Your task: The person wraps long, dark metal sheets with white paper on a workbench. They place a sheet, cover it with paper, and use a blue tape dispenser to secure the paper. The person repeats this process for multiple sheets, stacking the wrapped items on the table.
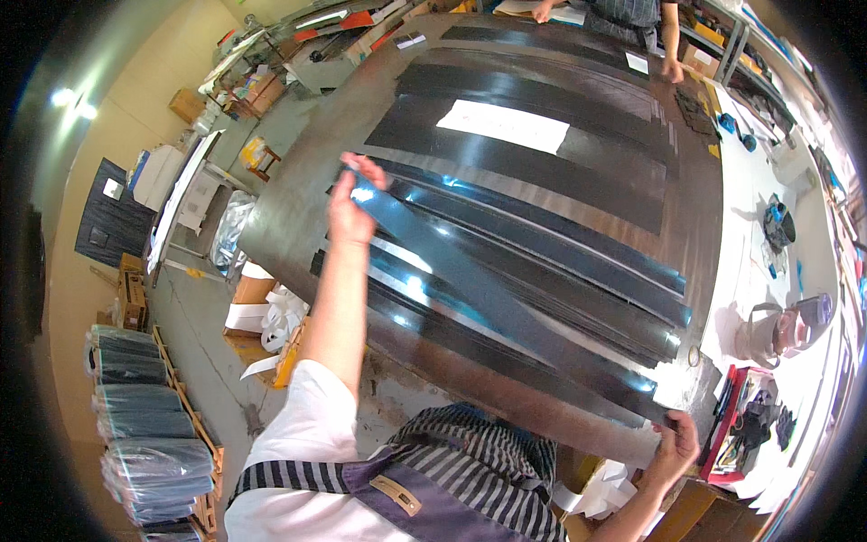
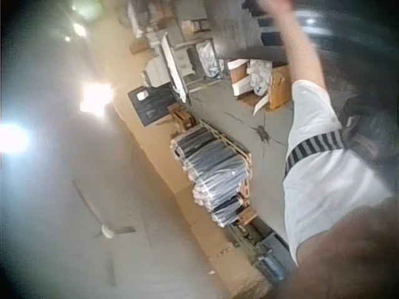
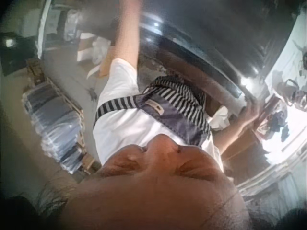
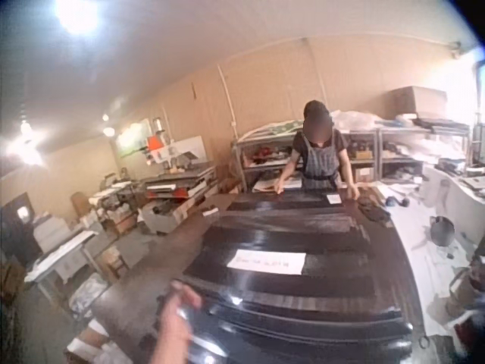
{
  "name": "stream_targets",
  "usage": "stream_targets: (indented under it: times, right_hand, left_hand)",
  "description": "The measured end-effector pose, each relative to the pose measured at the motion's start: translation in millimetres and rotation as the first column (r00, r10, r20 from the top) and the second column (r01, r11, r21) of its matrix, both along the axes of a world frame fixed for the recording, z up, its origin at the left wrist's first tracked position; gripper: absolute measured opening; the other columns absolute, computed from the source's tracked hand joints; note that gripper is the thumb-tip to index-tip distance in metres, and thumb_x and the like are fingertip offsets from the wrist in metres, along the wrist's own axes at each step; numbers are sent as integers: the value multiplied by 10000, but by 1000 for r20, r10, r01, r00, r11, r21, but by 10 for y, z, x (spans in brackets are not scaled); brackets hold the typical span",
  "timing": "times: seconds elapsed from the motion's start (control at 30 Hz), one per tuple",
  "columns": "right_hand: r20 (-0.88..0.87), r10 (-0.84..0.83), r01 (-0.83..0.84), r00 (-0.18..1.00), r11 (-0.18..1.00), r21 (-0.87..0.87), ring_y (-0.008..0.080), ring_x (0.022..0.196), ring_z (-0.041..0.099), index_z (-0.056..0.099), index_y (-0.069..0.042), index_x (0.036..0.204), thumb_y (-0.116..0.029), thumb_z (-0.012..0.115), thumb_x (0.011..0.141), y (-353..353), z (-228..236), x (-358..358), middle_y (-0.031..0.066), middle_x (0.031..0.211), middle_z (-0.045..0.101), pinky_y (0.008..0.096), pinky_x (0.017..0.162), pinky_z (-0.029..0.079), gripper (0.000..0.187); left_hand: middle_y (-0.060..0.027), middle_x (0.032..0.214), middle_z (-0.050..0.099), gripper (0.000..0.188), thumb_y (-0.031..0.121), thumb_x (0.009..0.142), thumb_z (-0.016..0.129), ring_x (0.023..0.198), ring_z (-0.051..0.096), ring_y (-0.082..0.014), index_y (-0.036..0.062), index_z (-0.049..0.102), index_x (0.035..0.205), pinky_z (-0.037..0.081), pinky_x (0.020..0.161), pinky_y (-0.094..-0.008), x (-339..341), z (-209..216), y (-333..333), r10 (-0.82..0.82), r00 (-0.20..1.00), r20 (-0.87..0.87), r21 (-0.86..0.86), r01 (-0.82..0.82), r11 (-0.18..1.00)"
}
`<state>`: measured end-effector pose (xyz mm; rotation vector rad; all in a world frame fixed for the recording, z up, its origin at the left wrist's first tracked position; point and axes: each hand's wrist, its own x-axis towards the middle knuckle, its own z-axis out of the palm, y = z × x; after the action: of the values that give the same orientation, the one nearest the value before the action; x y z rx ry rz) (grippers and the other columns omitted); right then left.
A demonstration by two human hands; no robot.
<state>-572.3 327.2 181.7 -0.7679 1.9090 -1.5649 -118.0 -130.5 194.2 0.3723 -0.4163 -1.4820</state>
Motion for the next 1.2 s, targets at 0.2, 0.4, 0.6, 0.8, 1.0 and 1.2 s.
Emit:
stream_targets:
  times: [0.2, 0.4, 0.6, 0.8, 1.0, 1.2]
  right_hand:
    - [221, -69, 9, 973, 965, 261, 65, 741, 478, 645, -27, 898, 58, 666, 796, 580, -919, 301, -45, 853, 547, 246, 716, 395, 134]
    - [88, 45, -78, 995, 909, 411, 65, 648, 405, 574, -46, 894, 56, 687, 767, 743, -1189, 430, -67, 718, 395, 229, 606, 356, 198]
    - [-251, 45, 133, 967, 751, 647, 209, 1237, 569, 565, 9, 1325, 83, 700, 779, 1028, -1746, 214, 147, 1356, 608, 328, 1000, 465, 567]
    - [-449, 78, 237, 890, 763, 602, 386, 1040, 616, 609, -83, 1207, -40, 745, 738, 784, -1624, 360, 172, 1115, 630, 446, 877, 511, 490]
    - [-491, 192, 219, 850, 720, 659, 363, 1034, 597, 586, -105, 1250, -109, 734, 786, 747, -1440, 439, 131, 1103, 594, 446, 852, 510, 487]
    - [-570, 275, 168, 775, 779, 604, 339, 1089, 569, 597, -88, 1243, -90, 725, 770, 843, -1450, 423, 130, 1078, 580, 424, 879, 504, 490]
  left_hand:
    - [-31, 823, 562, 155, 88, 958, 546, 700, 564, -159, 60, 578, 1107, 481, 606, -261, 1393, -168, 301, 449, 818, 359, 226, -543, 809]
    - [-112, 997, 656, 280, 77, 890, 641, 888, 612, -221, -48, 613, 1138, 512, 784, -378, 2471, -1961, 1072, 368, 413, 833, 212, -853, 476]
    - [-239, 1277, 603, 702, 152, 831, 778, 1092, 615, -327, -116, 427, 1376, 481, 979, -412, 2140, -2324, 1215, -105, 89, 990, 138, -670, 729]
    - [-245, 1398, 444, 541, 69, 855, 685, 1334, 388, -416, 11, 488, 1355, 338, 1091, -519, 1406, -2093, 1869, 127, -652, 747, -263, -115, 958]
    - [-191, 1288, 529, 351, 17, 765, 627, 1244, 494, -382, 44, 644, 1114, 392, 1060, -486, -939, -1386, 3300, 311, -122, 942, -116, 754, 646]
    - [-192, 1129, 625, 202, 128, 932, 612, 1030, 609, -355, 5, 674, 1080, 499, 892, -431, -2436, -1652, 4054, 271, 183, 945, -261, 922, 286]
